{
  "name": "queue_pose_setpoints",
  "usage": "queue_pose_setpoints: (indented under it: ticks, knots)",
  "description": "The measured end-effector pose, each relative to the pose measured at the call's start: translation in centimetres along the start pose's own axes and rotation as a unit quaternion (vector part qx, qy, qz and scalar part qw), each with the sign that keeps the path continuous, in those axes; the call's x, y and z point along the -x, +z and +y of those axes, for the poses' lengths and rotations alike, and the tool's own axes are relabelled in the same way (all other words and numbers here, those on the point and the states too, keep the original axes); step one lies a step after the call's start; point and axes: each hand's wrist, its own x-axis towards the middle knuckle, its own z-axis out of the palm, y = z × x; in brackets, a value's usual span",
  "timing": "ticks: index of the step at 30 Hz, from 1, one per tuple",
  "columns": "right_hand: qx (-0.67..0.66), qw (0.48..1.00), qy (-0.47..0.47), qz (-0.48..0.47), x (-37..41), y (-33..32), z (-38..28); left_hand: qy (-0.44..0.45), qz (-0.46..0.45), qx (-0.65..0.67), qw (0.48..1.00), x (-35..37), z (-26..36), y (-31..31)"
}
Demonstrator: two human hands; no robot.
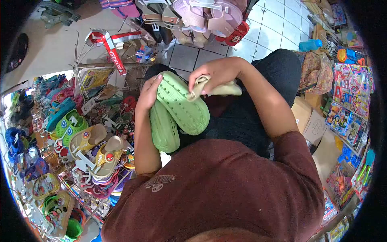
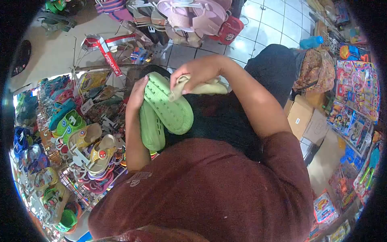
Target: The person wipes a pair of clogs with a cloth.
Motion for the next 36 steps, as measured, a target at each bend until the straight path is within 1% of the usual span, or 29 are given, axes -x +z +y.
queue_pose_setpoints:
  ticks: [1, 3, 4, 7, 8, 9, 11, 12, 15, 16, 19, 20, 21, 23, 25, 26, 27, 29, 30, 31, 32, 35, 36]
  knots:
    - [-0.002, 0.997, -0.011, 0.080, -0.3, 0.0, 0.4, 0.004, -0.007, 0.005, 1.000, -0.2, -0.4, -0.1]
    - [-0.006, 0.971, -0.032, 0.236, -1.7, 0.7, 1.8, 0.007, -0.019, 0.021, 1.000, -0.3, -0.6, 0.1]
    - [-0.018, 0.957, -0.006, 0.291, -2.2, 1.3, 1.4, 0.008, -0.025, 0.031, 0.999, -0.3, -0.5, 0.3]
    - [-0.047, 0.951, -0.108, 0.286, -4.8, 2.1, 2.9, 0.019, -0.026, 0.044, 0.999, -0.3, 0.5, 0.7]
    - [-0.024, 0.951, -0.103, 0.290, -5.2, 2.3, 3.8, 0.017, -0.026, 0.045, 0.999, 0.0, 0.7, 0.8]
    - [0.011, 0.971, -0.066, 0.228, -4.4, 2.5, 2.9, 0.013, -0.019, 0.049, 0.999, 0.1, 0.3, 0.6]
    - [0.086, 0.992, 0.007, 0.098, -1.0, 1.9, -1.3, 0.011, -0.003, 0.056, 0.998, -0.2, -0.6, -0.2]
    - [0.080, 0.996, -0.006, 0.026, 0.0, 1.4, -1.8, -0.004, -0.015, 0.084, 0.996, -0.3, -0.7, -0.4]
    - [0.071, 0.996, -0.040, 0.029, 0.2, 1.0, -0.6, 0.011, 0.010, 0.050, 0.999, 0.0, -0.4, 0.0]
    - [0.054, 0.994, -0.005, 0.095, 0.1, 1.1, -1.1, 0.018, 0.003, 0.044, 0.999, 0.0, -0.3, 0.1]
    - [-0.058, 0.959, -0.056, 0.271, -3.2, 2.4, 1.0, 0.044, -0.009, 0.028, 0.999, 0.1, -0.2, 0.4]
    - [-0.015, 0.955, -0.088, 0.283, -4.3, 2.5, 2.2, 0.053, -0.010, 0.022, 0.998, 0.2, -0.2, 0.6]
    - [-0.003, 0.959, -0.090, 0.267, -4.7, 2.6, 1.6, 0.063, -0.010, 0.016, 0.998, 0.3, -0.1, 0.8]
    - [-0.013, 0.973, -0.010, 0.228, -3.5, 2.5, 0.6, 0.044, -0.019, 0.051, 0.998, 0.0, -0.1, 0.5]
    - [0.063, 0.994, 0.007, 0.089, -1.7, 2.7, -0.5, 0.023, -0.017, 0.072, 0.997, 0.5, 0.1, 0.1]
    - [0.021, 1.000, -0.013, 0.017, -1.4, 2.5, 0.2, 0.041, 0.003, 0.054, 0.998, 1.0, 0.2, 0.0]
    - [0.048, 0.998, 0.020, -0.042, -0.3, 1.9, -1.8, 0.038, 0.023, 0.048, 0.998, 1.2, 0.4, 0.1]
    - [0.009, 1.000, 0.003, -0.024, -0.5, 1.1, 1.0, 0.034, 0.063, 0.031, 0.997, 1.3, 0.9, 0.1]
    - [0.023, 0.997, -0.029, 0.074, -1.1, 1.4, 1.2, 0.032, 0.079, 0.024, 0.996, 1.6, 1.2, 0.3]
    - [0.037, 0.983, -0.061, 0.172, -1.9, 1.6, 1.3, 0.030, 0.095, 0.017, 0.995, 1.8, 1.6, 0.5]
    - [0.053, 0.958, -0.094, 0.267, -2.8, 1.7, 1.3, 0.042, 0.094, 0.006, 0.995, 1.9, 1.7, 0.5]
    - [-0.090, 0.957, -0.041, 0.272, -5.1, 3.0, 1.2, 0.058, 0.063, 0.010, 0.996, 1.9, 1.4, 0.4]
    - [-0.129, 0.960, -0.030, 0.246, -4.7, 3.3, -0.1, 0.059, 0.047, 0.019, 0.997, 1.7, 1.2, 0.4]
